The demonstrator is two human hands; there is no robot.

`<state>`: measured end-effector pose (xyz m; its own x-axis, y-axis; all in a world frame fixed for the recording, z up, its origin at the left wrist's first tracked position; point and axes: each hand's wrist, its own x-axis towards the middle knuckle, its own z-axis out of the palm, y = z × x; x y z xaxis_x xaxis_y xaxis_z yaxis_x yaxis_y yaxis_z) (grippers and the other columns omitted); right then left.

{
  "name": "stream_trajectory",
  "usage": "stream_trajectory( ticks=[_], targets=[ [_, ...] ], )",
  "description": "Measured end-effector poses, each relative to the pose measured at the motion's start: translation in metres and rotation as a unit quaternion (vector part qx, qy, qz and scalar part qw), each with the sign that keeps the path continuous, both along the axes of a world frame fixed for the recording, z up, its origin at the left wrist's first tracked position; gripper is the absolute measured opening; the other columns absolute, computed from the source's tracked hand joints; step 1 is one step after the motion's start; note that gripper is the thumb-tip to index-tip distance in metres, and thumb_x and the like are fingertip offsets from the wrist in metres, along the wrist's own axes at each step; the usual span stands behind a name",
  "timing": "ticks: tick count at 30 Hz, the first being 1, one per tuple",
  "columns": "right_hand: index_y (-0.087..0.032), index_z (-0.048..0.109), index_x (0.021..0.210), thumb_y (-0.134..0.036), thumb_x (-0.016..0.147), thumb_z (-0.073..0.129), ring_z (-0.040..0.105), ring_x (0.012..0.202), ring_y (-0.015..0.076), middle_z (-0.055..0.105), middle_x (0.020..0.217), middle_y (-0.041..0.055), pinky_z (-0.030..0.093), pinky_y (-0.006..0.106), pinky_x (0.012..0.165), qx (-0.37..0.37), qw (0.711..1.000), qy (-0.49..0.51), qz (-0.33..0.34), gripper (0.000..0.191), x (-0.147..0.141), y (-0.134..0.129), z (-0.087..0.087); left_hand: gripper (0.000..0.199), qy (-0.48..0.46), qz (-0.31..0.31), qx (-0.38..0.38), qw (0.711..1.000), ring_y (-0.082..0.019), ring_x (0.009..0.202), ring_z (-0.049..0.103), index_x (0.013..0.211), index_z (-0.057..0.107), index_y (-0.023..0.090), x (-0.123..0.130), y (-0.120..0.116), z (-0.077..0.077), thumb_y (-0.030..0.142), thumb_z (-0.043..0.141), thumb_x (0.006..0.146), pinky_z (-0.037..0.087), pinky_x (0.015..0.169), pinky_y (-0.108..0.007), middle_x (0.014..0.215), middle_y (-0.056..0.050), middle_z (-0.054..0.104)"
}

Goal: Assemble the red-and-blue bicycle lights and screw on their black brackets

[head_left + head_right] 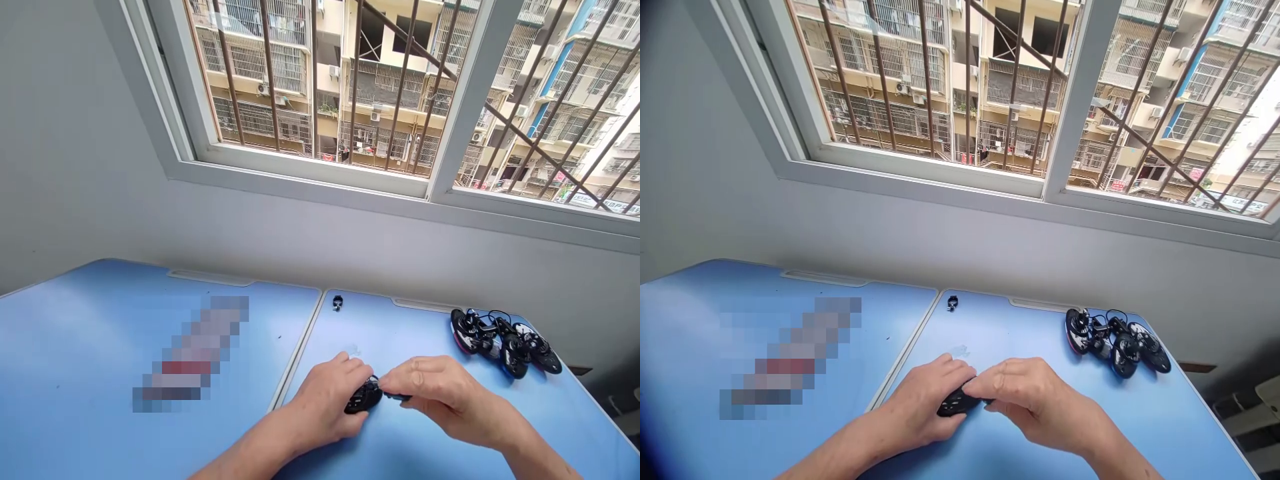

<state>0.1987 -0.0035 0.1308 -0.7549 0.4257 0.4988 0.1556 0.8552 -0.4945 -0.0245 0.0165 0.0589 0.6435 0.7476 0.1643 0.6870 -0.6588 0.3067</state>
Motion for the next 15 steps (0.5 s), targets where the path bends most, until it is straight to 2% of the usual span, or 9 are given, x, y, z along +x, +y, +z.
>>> stream_trajectory(
  ticks=[7,15],
  targets=[
    [-0.021,0.055,0.118,-0.007,0.096,0.042,0.065,0.077,0.0142,0.071,0.092,0.0058,0.053,0.024,0.067,0.034,0.998,-0.025,-0.050,0.030,-0.005,-0.005,0.000,0.022,0.002,-0.002,0.014,1.000,-0.020,0.070,0.051,0.085,0.057,0.024,0.001,-0.001,0.003,0.017,0.057,0.065,0.038,0.060,-0.029,0.080,0.002,0.064],
    [-0.019,0.052,0.112,-0.013,0.098,0.044,0.053,0.058,0.0118,0.065,0.076,0.0015,0.043,0.022,0.054,0.099,0.987,0.006,-0.129,0.018,-0.013,-0.012,-0.013,0.027,0.019,0.008,0.002,1.000,-0.021,0.074,0.052,0.091,0.060,0.024,0.002,-0.003,0.008,0.016,0.057,0.066,0.039,0.061,-0.029,0.082,0.001,0.065]
  ],
)
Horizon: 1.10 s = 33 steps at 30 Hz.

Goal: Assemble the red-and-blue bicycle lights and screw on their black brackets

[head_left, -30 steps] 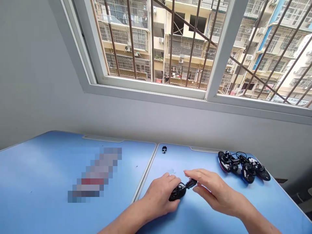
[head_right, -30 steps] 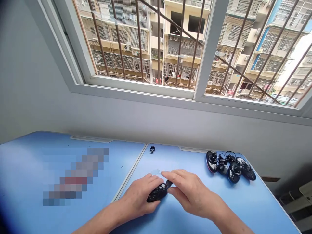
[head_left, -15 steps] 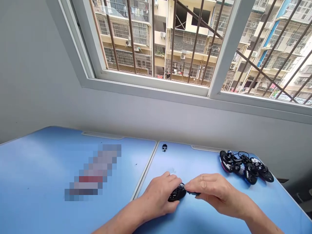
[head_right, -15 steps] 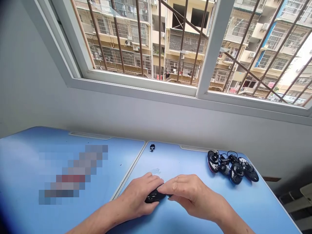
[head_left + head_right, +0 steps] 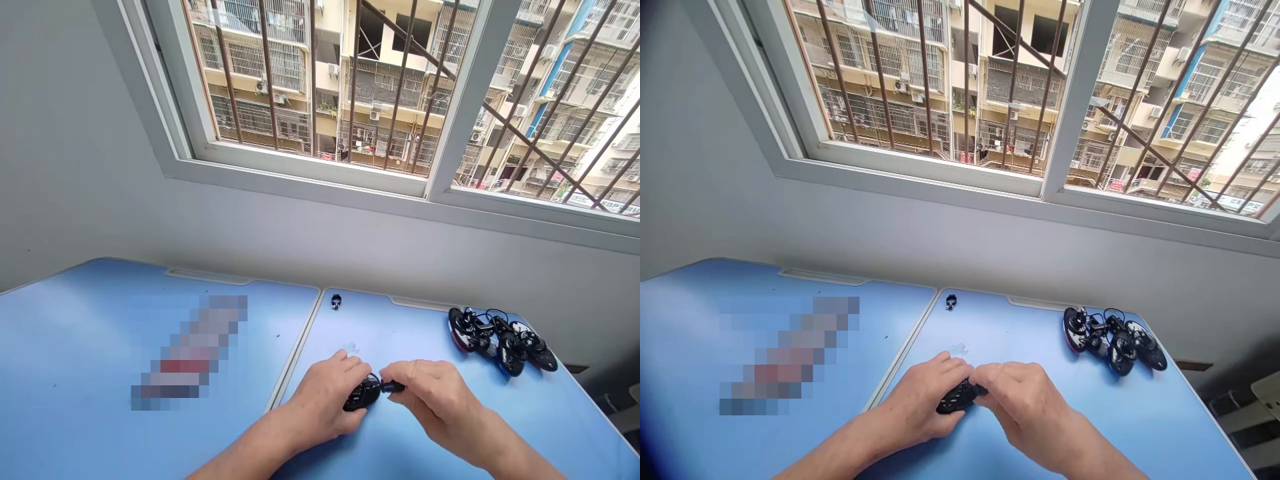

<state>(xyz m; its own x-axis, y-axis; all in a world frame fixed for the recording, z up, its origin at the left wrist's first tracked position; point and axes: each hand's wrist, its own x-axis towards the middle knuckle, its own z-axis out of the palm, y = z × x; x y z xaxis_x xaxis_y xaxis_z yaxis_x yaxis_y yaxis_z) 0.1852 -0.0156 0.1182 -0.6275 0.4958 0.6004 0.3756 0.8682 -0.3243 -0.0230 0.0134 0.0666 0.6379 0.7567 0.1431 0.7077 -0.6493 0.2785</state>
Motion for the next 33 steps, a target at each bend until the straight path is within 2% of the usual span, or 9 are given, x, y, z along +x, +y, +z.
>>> stream_trajectory(
  ticks=[6,13,16,20,24,26,29,33],
  targets=[
    [-0.020,0.050,0.104,-0.017,0.099,0.042,0.045,0.050,0.0117,0.055,0.063,-0.0023,0.039,0.022,0.048,0.052,0.993,0.030,-0.099,0.010,-0.011,-0.006,-0.008,0.022,-0.003,0.010,0.008,1.000,-0.021,0.074,0.052,0.088,0.059,0.023,0.001,-0.001,-0.002,0.017,0.058,0.067,0.040,0.061,-0.029,0.084,0.000,0.065],
    [-0.018,0.050,0.105,-0.016,0.098,0.043,0.053,0.054,0.0125,0.061,0.068,0.0010,0.044,0.022,0.052,0.095,0.984,0.062,-0.135,0.010,-0.019,-0.006,-0.018,0.016,0.008,0.016,0.031,0.999,-0.021,0.073,0.053,0.083,0.056,0.022,0.002,-0.001,-0.005,0.017,0.057,0.068,0.039,0.061,-0.029,0.083,0.000,0.066],
    [-0.019,0.051,0.104,-0.020,0.098,0.046,0.057,0.058,0.0136,0.066,0.073,0.0030,0.047,0.023,0.056,0.079,0.989,0.064,-0.109,0.008,-0.016,0.001,-0.018,0.019,0.008,0.022,0.028,0.999,-0.021,0.074,0.053,0.085,0.057,0.022,0.001,0.000,-0.007,0.016,0.057,0.067,0.040,0.061,-0.030,0.084,-0.001,0.066],
    [-0.021,0.054,0.108,-0.027,0.098,0.049,0.062,0.068,0.0150,0.070,0.082,0.0041,0.052,0.025,0.062,0.021,0.998,0.038,-0.035,0.013,-0.005,0.007,-0.008,0.023,0.004,0.025,0.018,1.000,-0.021,0.074,0.054,0.087,0.059,0.023,0.000,0.001,-0.007,0.015,0.056,0.065,0.040,0.060,-0.029,0.083,0.000,0.066],
    [-0.025,0.042,0.136,-0.016,0.098,0.045,0.066,0.086,0.0157,0.070,0.110,0.0070,0.053,0.028,0.075,-0.052,0.999,0.000,0.010,0.039,0.009,0.006,0.004,0.023,-0.001,0.018,0.004,1.000,-0.021,0.074,0.054,0.088,0.059,0.024,-0.001,0.000,-0.003,0.016,0.057,0.066,0.041,0.061,-0.029,0.084,0.001,0.067],
    [-0.026,0.036,0.142,-0.013,0.096,0.045,0.066,0.092,0.0159,0.069,0.114,0.0069,0.053,0.028,0.078,-0.082,0.996,-0.016,0.024,0.048,0.013,0.006,0.007,0.024,-0.003,0.014,-0.002,1.000,-0.021,0.076,0.055,0.089,0.059,0.024,-0.001,0.000,-0.002,0.017,0.057,0.065,0.042,0.063,-0.030,0.086,0.001,0.067],
    [-0.027,0.046,0.134,-0.012,0.095,0.048,0.066,0.093,0.0152,0.071,0.110,0.0046,0.052,0.027,0.081,-0.129,0.990,-0.026,0.046,0.042,0.014,0.009,0.007,0.029,-0.010,0.010,-0.014,1.000,-0.022,0.078,0.055,0.093,0.060,0.024,-0.001,0.000,-0.001,0.017,0.057,0.065,0.043,0.063,-0.030,0.089,0.000,0.067],
    [-0.022,0.059,0.114,-0.015,0.095,0.051,0.065,0.080,0.0141,0.073,0.093,0.0037,0.051,0.024,0.073,-0.143,0.989,-0.017,0.043,0.022,0.009,0.012,0.004,0.029,-0.011,0.007,-0.019,1.000,-0.022,0.078,0.055,0.094,0.059,0.025,-0.001,0.000,-0.002,0.017,0.057,0.066,0.042,0.064,-0.030,0.087,0.001,0.066]
  ],
)
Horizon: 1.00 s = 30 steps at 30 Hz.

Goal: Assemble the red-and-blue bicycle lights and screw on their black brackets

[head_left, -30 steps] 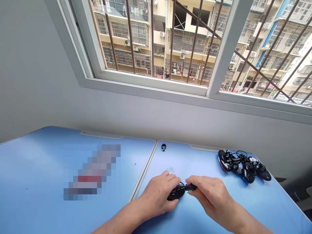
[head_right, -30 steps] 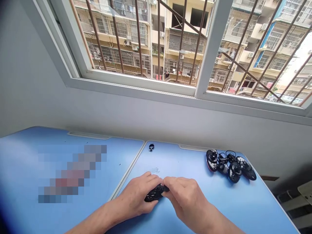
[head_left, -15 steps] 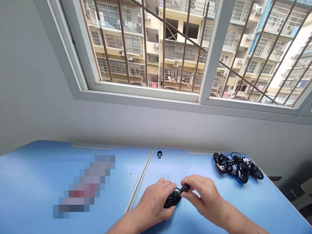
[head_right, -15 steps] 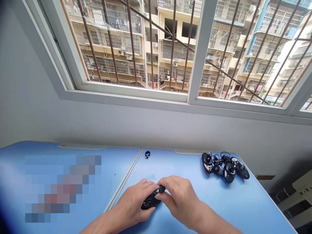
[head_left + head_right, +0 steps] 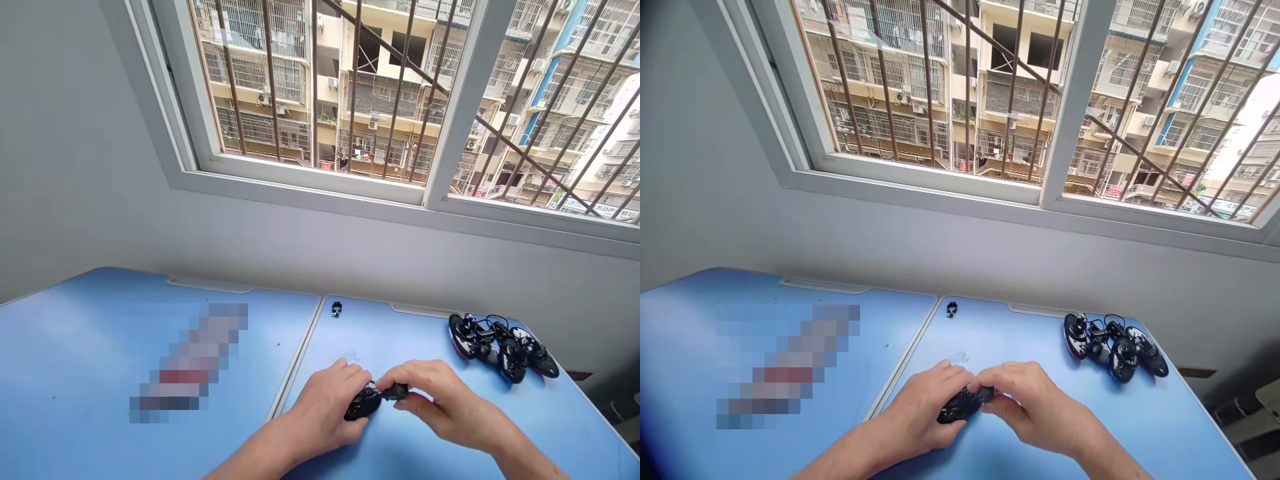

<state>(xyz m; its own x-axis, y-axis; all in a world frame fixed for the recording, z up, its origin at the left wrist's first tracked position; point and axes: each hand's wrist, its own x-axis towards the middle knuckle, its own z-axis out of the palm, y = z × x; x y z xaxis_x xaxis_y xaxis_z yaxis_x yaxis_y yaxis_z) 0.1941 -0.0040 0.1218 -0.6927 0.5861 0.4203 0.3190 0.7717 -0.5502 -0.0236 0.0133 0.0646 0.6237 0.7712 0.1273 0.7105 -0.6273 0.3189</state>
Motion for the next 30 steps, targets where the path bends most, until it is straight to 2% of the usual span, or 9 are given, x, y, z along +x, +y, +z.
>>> stream_trajectory(
  ticks=[5,14,20,25,30],
  targets=[
    [-0.020,0.054,0.109,-0.016,0.097,0.044,0.057,0.064,0.0123,0.068,0.081,0.0027,0.047,0.022,0.061,0.052,0.999,0.002,-0.013,0.017,-0.006,-0.004,-0.005,0.026,0.005,0.000,0.015,1.000,-0.021,0.076,0.053,0.090,0.058,0.025,0.001,-0.001,0.000,0.017,0.058,0.065,0.040,0.062,-0.029,0.086,0.001,0.066],
    [-0.021,0.049,0.104,-0.018,0.099,0.037,0.044,0.052,0.0111,0.053,0.066,-0.0032,0.038,0.021,0.050,0.107,0.989,0.010,-0.099,0.013,-0.018,-0.014,-0.014,0.020,0.004,-0.001,0.029,1.000,-0.021,0.073,0.052,0.087,0.057,0.023,0.002,-0.001,0.000,0.017,0.057,0.068,0.039,0.060,-0.029,0.083,0.000,0.065],
    [-0.021,0.047,0.105,-0.016,0.097,0.040,0.046,0.049,0.0098,0.057,0.067,-0.0029,0.039,0.020,0.049,0.145,0.974,0.055,-0.167,0.011,-0.025,-0.017,-0.024,0.022,0.010,0.007,0.039,0.999,-0.021,0.074,0.053,0.090,0.058,0.024,0.003,-0.002,-0.001,0.016,0.057,0.069,0.040,0.061,-0.029,0.085,0.000,0.066],
    [-0.020,0.051,0.102,-0.020,0.097,0.040,0.050,0.049,0.0102,0.060,0.067,-0.0015,0.042,0.020,0.049,0.142,0.972,0.059,-0.176,0.012,-0.027,-0.016,-0.028,0.020,0.020,0.020,0.048,0.998,-0.022,0.075,0.054,0.086,0.057,0.023,0.003,-0.002,0.000,0.015,0.057,0.067,0.039,0.060,-0.029,0.084,0.000,0.066],
    [-0.019,0.057,0.101,-0.024,0.096,0.047,0.064,0.060,0.0125,0.069,0.076,0.0026,0.055,0.022,0.058,0.129,0.963,0.136,-0.192,0.013,-0.020,-0.012,-0.015,0.021,0.017,0.030,0.025,0.999,-0.022,0.076,0.055,0.084,0.055,0.024,0.004,-0.003,0.004,0.015,0.057,0.064,0.040,0.061,-0.028,0.084,0.000,0.066]
  ],
)
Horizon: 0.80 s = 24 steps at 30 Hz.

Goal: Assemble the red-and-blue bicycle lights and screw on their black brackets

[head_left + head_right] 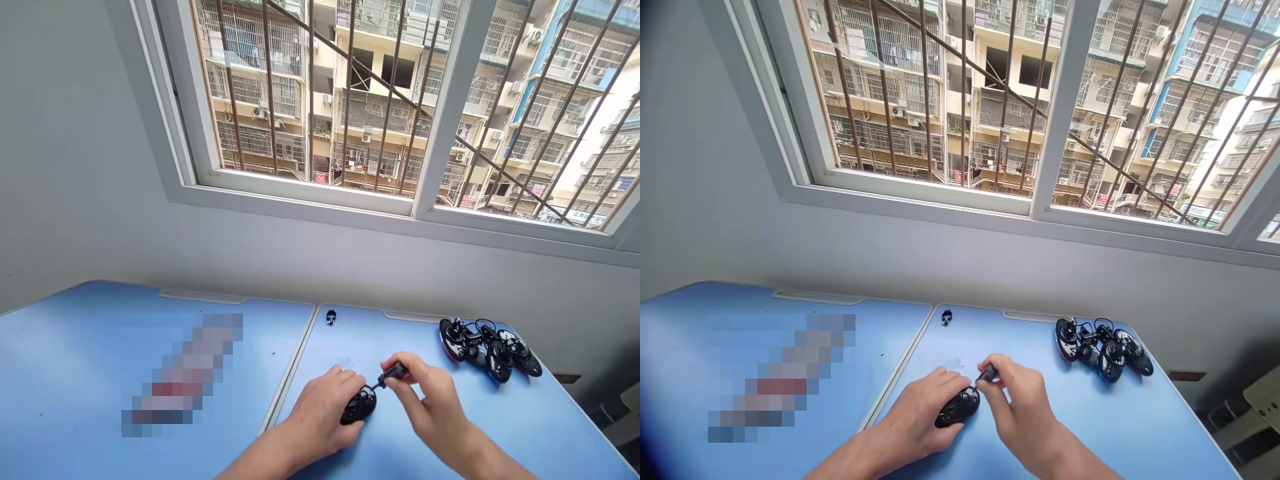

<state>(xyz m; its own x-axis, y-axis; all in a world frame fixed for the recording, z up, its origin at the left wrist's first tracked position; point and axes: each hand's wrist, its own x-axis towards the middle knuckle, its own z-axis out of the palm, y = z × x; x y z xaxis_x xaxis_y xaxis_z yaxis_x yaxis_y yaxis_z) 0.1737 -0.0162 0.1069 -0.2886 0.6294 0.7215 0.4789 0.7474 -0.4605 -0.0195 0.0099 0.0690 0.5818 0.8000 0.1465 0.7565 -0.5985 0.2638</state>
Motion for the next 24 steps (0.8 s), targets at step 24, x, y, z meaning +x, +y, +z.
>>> stream_trajectory(
  ticks=[24],
  targets=[
    [-0.020,0.048,0.085,-0.006,0.084,0.038,0.057,0.056,0.0163,0.059,0.075,0.0040,0.041,0.026,0.047,0.039,0.944,-0.228,-0.234,0.018,0.044,0.057,-0.061,0.045,-0.121,0.084,-0.130,0.981,-0.027,0.102,0.057,0.117,0.052,0.022,-0.014,0.004,0.011,0.019,0.055,0.072,0.046,0.087,-0.036,0.108,-0.007,0.062]
  ],
)
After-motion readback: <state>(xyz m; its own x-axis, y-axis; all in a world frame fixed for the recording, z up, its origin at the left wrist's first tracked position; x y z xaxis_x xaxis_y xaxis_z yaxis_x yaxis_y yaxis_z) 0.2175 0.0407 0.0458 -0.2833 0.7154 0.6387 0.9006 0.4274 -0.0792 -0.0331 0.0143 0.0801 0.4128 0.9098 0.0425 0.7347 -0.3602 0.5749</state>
